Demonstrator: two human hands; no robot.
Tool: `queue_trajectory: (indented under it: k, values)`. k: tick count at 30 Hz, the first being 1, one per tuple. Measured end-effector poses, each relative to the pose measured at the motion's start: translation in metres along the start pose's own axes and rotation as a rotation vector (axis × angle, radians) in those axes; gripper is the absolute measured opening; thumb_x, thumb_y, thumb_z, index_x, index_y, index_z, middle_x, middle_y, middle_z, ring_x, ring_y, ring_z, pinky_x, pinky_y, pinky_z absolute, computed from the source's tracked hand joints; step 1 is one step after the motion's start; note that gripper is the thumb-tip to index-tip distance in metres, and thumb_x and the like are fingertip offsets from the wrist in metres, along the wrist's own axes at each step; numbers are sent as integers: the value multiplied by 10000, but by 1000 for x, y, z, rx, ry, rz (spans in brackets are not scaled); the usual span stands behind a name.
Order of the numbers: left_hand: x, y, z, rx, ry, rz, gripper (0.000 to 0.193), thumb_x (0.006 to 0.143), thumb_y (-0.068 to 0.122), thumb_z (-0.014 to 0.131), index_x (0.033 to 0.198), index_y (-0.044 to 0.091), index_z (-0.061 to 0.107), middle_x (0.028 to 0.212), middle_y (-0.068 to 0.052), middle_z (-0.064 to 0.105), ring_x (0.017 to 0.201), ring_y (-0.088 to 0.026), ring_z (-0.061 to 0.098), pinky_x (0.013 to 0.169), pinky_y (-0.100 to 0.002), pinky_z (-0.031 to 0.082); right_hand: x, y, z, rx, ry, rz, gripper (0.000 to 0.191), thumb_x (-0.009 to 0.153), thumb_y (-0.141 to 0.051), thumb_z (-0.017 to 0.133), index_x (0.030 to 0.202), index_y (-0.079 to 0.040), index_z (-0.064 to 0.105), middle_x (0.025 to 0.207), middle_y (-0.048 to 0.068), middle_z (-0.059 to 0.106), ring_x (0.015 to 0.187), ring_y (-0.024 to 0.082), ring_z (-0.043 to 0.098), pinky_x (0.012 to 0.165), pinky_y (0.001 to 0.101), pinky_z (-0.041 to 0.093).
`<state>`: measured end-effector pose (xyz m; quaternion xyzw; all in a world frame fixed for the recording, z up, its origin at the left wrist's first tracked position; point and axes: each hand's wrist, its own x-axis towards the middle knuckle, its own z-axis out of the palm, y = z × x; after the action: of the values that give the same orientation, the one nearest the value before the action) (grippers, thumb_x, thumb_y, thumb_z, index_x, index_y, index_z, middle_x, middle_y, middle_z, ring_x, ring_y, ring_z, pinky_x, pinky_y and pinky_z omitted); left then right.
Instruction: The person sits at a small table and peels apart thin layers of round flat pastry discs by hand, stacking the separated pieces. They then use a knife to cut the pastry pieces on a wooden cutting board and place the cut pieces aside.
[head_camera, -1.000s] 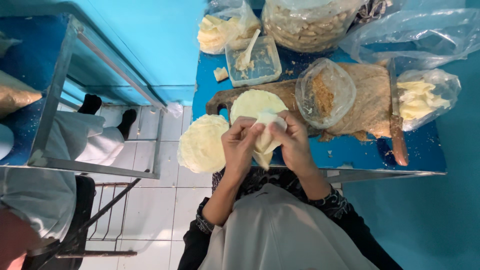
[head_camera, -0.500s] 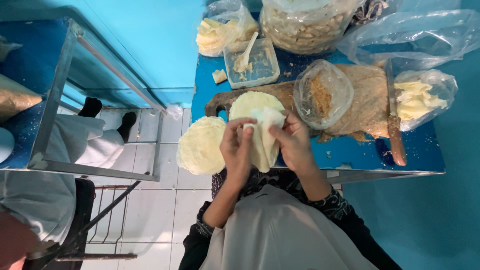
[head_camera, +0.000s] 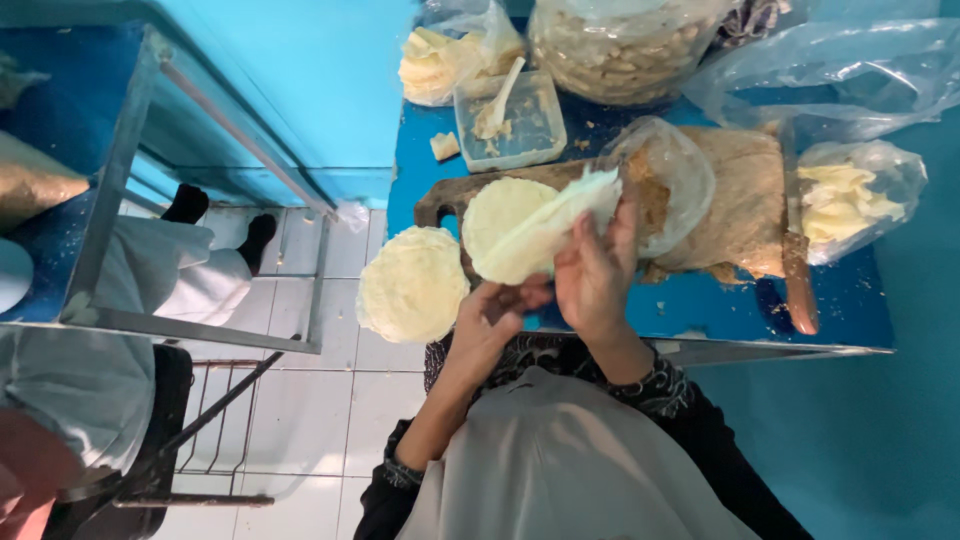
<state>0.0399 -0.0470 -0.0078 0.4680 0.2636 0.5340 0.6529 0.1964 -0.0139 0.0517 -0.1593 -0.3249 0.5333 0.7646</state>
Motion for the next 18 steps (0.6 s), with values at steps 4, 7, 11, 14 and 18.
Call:
queue_trajectory:
  k: [4,7,11,14,18]
  values:
    - [13,14,10,-35,313,62,324,993,88,663,1283,-56,640,1191,-79,721,1049,-120,658,927,-273,524,-24,6,-21,-169,-42,21,465,1055,-84,694,1433,-56,425,1323,62,557,1248,178,568,1105,378,501]
    - [15,28,9,29,337,140,256,1011,18,621,1252,-58,662,1179,-53,712,1058,-104,655,936,-257,523,-30,-15,-37,-470,-106,74,569,991,-147,752,1454,-51,435,1295,55,564,1184,178,590,1001,348,516]
    - [16,34,17,282,284,271,161,996,-61,688,1156,-53,697,1061,-48,712,987,-96,650,883,-230,521,-25,-47,-24,-1007,-189,-361,666,931,-211,856,1444,-61,458,1385,84,478,1274,204,571,1086,370,547]
    - [14,39,26,485,235,228,181,933,-45,745,1111,-42,714,972,-49,730,901,-95,689,813,-228,569,-23,-62,-1,-1300,-459,-437,575,782,-192,890,1261,-55,603,1278,129,607,1195,274,622,1004,381,521]
    - [14,46,29,606,126,314,178,931,-25,738,1105,-46,704,967,-45,732,919,-91,714,819,-225,574,-22,-45,11,-1231,-446,-292,374,852,-61,839,1199,-41,702,1170,121,662,1062,227,687,853,317,579]
